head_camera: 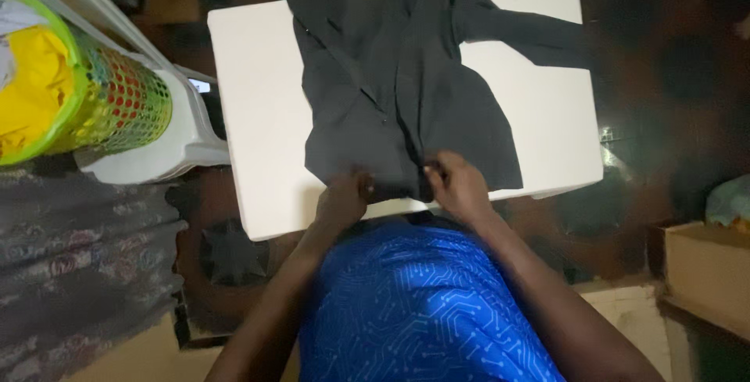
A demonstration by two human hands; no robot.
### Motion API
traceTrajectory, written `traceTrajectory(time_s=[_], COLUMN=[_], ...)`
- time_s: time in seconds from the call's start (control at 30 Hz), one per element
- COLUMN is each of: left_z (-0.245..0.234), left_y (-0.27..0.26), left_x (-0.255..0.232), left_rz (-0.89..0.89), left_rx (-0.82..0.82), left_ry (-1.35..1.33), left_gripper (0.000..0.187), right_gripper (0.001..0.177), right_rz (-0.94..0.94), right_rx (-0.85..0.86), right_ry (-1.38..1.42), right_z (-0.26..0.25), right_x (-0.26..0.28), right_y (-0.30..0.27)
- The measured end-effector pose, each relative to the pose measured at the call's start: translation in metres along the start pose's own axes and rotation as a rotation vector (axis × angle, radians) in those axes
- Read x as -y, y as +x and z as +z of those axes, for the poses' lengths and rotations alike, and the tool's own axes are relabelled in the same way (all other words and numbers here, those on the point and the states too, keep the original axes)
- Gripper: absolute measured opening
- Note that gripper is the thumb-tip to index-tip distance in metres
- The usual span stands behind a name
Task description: The person straightens a black shirt on a white table by spreading it out and smoothing the fabric by hand.
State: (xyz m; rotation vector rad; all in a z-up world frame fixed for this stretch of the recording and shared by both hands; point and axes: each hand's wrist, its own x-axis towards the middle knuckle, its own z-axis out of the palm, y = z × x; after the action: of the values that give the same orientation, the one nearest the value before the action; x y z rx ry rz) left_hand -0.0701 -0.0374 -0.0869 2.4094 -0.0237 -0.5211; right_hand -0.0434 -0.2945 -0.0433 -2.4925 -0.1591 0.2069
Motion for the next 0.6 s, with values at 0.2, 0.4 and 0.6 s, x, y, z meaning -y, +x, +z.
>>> traceTrajectory(time_s=[0.2, 0.4, 0.6], left_z=[0.007, 0.006, 0.027], left_y=[-0.003, 0.003, 0.031], left_x=[0.003, -0.008, -0.002], left_rz=[-0.029, -0.035, 0.029], left_rx=[0.004, 0.003, -0.132], left_ry=[-0.039, -0.091, -0.057], left_gripper=[0.035, 0.032, 0.025], right_gripper=[0.019, 0.015, 0.018], right_rz=[-0.357, -0.264, -0.422], right_rx=[0.107, 0.488, 0.393], right_ry=[-0.105, -0.280, -0.216], right_z=[0.010, 0.027, 0.034], right_x=[0.018, 0.019, 0.007], right_y=[-0.008, 0.007, 0.005])
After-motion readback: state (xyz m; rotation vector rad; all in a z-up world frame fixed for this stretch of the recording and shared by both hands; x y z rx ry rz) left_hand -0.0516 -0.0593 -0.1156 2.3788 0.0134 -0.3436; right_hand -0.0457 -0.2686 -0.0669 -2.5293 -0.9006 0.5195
